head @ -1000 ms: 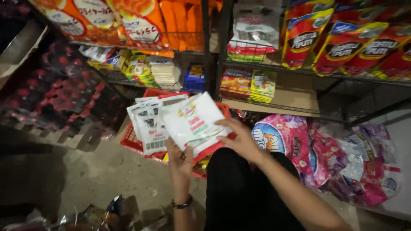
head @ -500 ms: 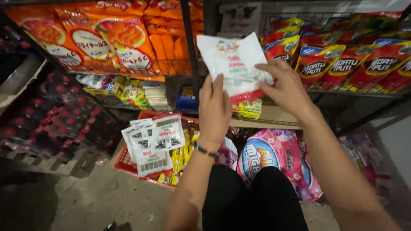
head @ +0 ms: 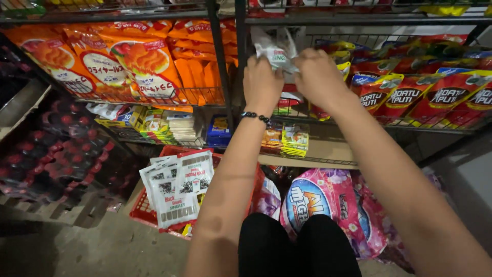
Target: The recorder is stocking and organizing various seasoning and spice packets onto store shelves from a basket.
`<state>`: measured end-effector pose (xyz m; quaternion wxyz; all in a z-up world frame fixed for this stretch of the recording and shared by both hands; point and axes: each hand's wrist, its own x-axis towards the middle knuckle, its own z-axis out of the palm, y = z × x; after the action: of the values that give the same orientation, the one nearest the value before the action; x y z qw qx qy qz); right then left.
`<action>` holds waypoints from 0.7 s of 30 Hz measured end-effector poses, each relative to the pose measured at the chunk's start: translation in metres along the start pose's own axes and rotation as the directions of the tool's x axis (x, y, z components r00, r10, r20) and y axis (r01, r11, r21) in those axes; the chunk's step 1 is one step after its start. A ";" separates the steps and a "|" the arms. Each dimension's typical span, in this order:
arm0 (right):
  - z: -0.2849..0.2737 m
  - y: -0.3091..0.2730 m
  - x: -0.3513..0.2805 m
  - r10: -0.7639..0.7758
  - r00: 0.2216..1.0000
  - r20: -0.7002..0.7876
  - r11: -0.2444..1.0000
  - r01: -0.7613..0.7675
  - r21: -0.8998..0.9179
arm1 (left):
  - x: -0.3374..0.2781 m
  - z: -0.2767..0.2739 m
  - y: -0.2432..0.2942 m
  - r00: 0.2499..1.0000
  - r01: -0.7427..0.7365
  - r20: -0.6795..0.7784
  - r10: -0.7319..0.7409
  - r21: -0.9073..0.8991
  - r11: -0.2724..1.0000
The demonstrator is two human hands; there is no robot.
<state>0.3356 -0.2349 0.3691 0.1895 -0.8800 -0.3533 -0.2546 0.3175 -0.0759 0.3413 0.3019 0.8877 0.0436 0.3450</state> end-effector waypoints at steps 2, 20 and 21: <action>0.015 0.004 0.005 -0.028 0.999 0.040 0.997 0.031 -0.071 | 0.005 0.006 0.001 1.000 0.007 -0.023 -0.007 0.022 1.000; 0.060 0.030 0.009 0.066 0.955 0.290 0.875 0.085 -0.477 | 0.018 0.061 -0.050 0.939 0.058 0.318 -0.128 0.222 0.973; 0.060 0.030 0.007 0.037 0.967 0.252 0.877 0.089 -0.472 | 0.016 0.060 -0.047 0.938 0.035 0.325 -0.119 0.252 0.967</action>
<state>0.3803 -0.2203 0.3206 -0.0843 -0.9197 -0.3125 -0.2224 0.3744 -0.0633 0.2891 0.2077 0.9613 0.0680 0.1675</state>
